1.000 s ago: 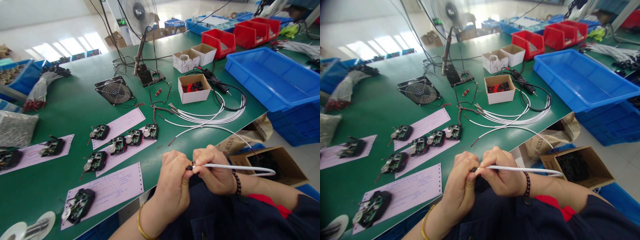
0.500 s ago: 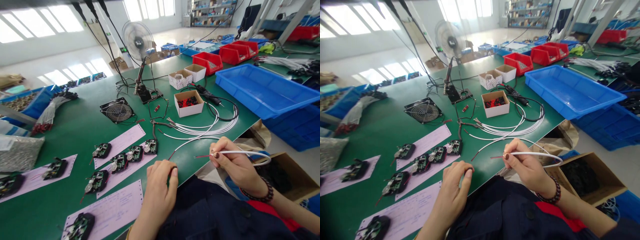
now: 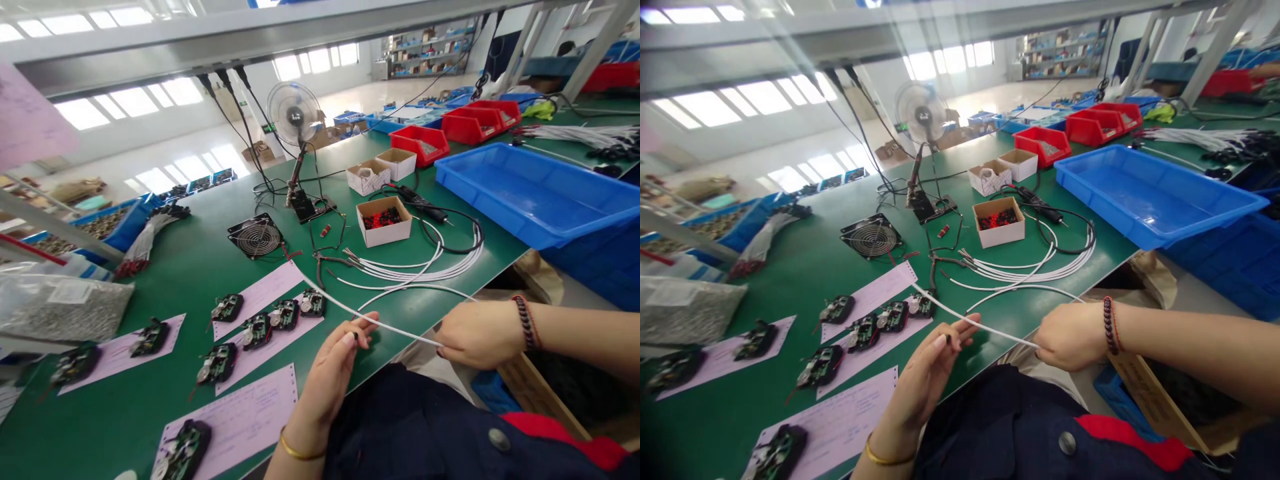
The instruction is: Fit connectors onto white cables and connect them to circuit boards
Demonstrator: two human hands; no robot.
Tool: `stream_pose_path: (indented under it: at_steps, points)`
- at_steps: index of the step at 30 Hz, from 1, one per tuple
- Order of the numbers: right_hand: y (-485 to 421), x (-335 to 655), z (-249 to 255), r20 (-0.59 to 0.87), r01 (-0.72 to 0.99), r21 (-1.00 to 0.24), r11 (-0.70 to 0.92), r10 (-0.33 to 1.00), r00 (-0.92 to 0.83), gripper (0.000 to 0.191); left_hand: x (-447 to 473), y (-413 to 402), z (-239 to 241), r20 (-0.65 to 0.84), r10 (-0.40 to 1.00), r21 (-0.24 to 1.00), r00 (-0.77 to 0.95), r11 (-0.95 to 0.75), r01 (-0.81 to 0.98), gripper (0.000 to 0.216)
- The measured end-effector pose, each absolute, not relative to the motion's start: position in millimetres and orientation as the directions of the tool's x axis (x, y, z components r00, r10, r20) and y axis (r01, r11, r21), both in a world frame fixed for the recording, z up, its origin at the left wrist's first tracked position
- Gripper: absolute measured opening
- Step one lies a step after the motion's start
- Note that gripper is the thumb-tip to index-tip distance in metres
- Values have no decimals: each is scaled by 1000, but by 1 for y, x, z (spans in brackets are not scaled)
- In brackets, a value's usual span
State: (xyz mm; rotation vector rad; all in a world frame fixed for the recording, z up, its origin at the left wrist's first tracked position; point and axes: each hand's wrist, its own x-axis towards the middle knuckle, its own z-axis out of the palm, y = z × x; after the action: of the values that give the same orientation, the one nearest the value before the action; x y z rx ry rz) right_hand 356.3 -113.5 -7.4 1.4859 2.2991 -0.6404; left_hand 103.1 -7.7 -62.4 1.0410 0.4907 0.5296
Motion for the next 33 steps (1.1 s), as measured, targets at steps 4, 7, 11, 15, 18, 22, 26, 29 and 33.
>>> stream_pose_path:
  at_steps: [4,7,11,15,18,22,26,29,33]
  points:
    - [-124,361,-20,-544,914,-190,358,737,-402,35,115,-4,-75,-211,663,812,719,528,-248,36]
    - [-137,374,-31,-502,955,-162,250,812,-298,33,117,-2,-80,-140,755,876,641,396,-275,33]
    - [-151,381,-33,-435,943,-318,99,869,-238,24,118,-7,-78,-18,769,935,639,240,-261,31]
    - [-155,352,-36,-366,667,-739,-91,886,-285,11,123,-23,-69,129,650,978,748,42,-205,29]
    - [-153,320,-49,-247,248,-954,-170,912,-326,15,124,-35,-61,175,526,985,832,-87,-152,25]
    - [-146,318,-50,-60,347,-938,0,985,-163,41,113,-36,-53,219,564,960,796,-270,-73,23]
    - [-137,369,-20,203,769,-615,173,977,-57,42,90,-22,-55,250,688,882,681,-452,133,24]
    - [-121,408,-6,424,905,-344,250,902,-88,36,78,-14,-63,228,747,822,625,-492,288,26]
    - [-84,427,-30,575,937,-125,327,793,-200,34,74,-16,-71,183,813,831,553,-428,356,22]
